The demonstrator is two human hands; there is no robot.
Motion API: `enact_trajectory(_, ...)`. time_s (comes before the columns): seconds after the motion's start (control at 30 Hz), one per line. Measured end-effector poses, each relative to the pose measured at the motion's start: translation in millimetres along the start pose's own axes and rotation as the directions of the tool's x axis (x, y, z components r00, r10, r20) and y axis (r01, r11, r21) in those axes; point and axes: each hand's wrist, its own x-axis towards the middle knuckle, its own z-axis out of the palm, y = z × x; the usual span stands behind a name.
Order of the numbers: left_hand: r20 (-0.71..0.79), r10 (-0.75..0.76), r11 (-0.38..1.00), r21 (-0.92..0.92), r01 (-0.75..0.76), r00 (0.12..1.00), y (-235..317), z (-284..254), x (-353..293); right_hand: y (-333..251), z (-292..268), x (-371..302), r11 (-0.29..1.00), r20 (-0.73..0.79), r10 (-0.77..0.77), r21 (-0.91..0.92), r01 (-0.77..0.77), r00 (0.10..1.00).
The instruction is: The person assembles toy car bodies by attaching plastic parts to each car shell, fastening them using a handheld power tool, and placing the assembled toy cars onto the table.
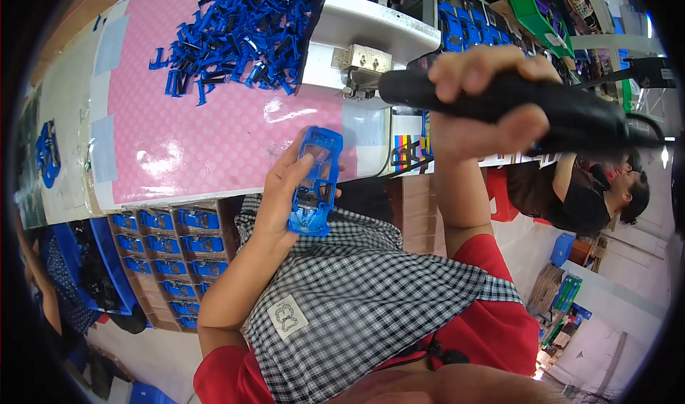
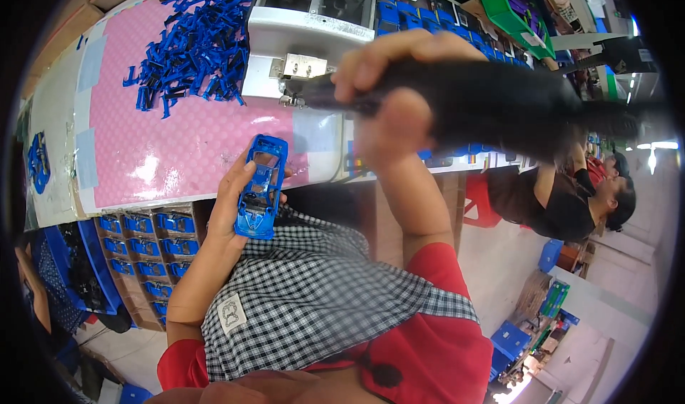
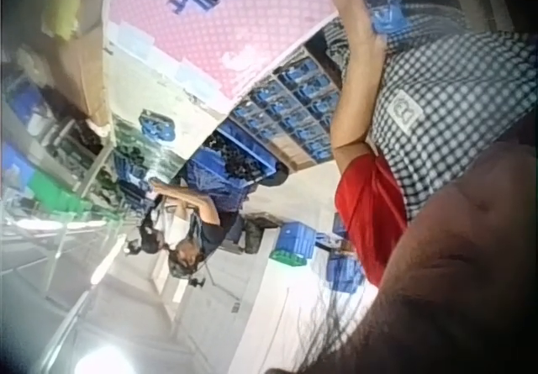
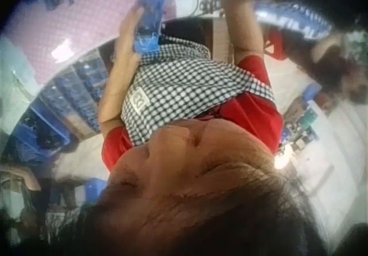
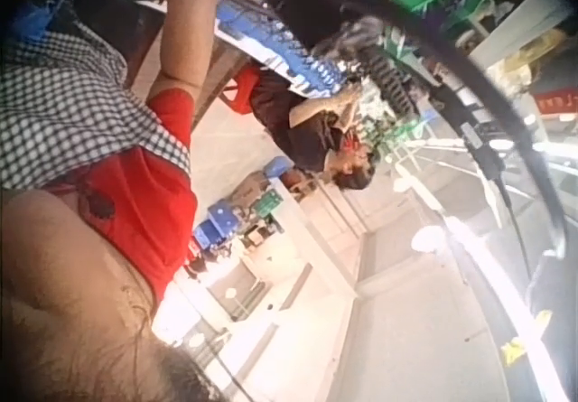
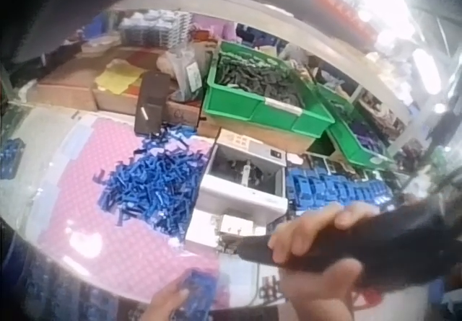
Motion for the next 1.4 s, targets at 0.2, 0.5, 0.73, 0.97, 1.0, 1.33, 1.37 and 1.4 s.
enact_trajectory(0.2, -0.009, -0.002, 1.0, 0.009, 0.002, 1.0, -4.5, -2.5, -0.7, 9.7, 4.9, -0.8, 0.994, -0.014, 0.087, -0.067, -0.088, 0.996)
enact_trajectory(0.5, -0.003, 0.01, 1.0, -0.011, -0.01, 1.0, -3.7, -2.1, -1.6, 11.9, -8.2, 4.5, 0.994, 0.289, -0.094, 0.087, 0.071, 0.953)
enact_trajectory(0.73, -0.011, 0.015, 1.0, -0.002, -0.015, 1.0, -4.6, -4.2, 1.7, 8.4, 13.8, -5.1, 0.988, -0.031, 0.153, -0.011, -0.153, 0.988)
enact_trajectory(0.97, 0.001, 0.022, 0.999, -0.025, -0.022, 1.0, -3.3, -3.3, -0.2, -11.3, 28.1, -39.2, 0.92, 0.074, 0.36, -0.19, -0.342, 0.93)
enact_trajectory(1.0, 0.0, 0.022, 0.999, -0.027, -0.022, 1.0, -3.1, -3.4, -0.9, -11.2, 26.2, -43.3, 0.913, 0.086, 0.379, -0.199, -0.357, 0.921)
enact_trajectory(1.33, 0.001, 0.007, 0.999, -0.046, -0.007, 1.0, -2.5, -2.4, -0.7, -0.5, 21.5, -54.8, 0.91, 0.054, 0.394, -0.165, -0.381, 0.917)
enact_trajectory(1.37, 0.006, 0.0, 0.999, -0.051, 0.001, 1.0, -2.2, -2.1, -0.7, -1.8, 21.3, -54.5, 0.901, 0.037, 0.41, -0.17, -0.399, 0.911)
enact_trajectory(1.4, 0.004, -0.004, 0.999, -0.054, 0.004, 1.0, -2.1, -1.9, -1.0, -3.1, 20.8, -54.7, 0.899, 0.035, 0.415, -0.171, -0.404, 0.909)
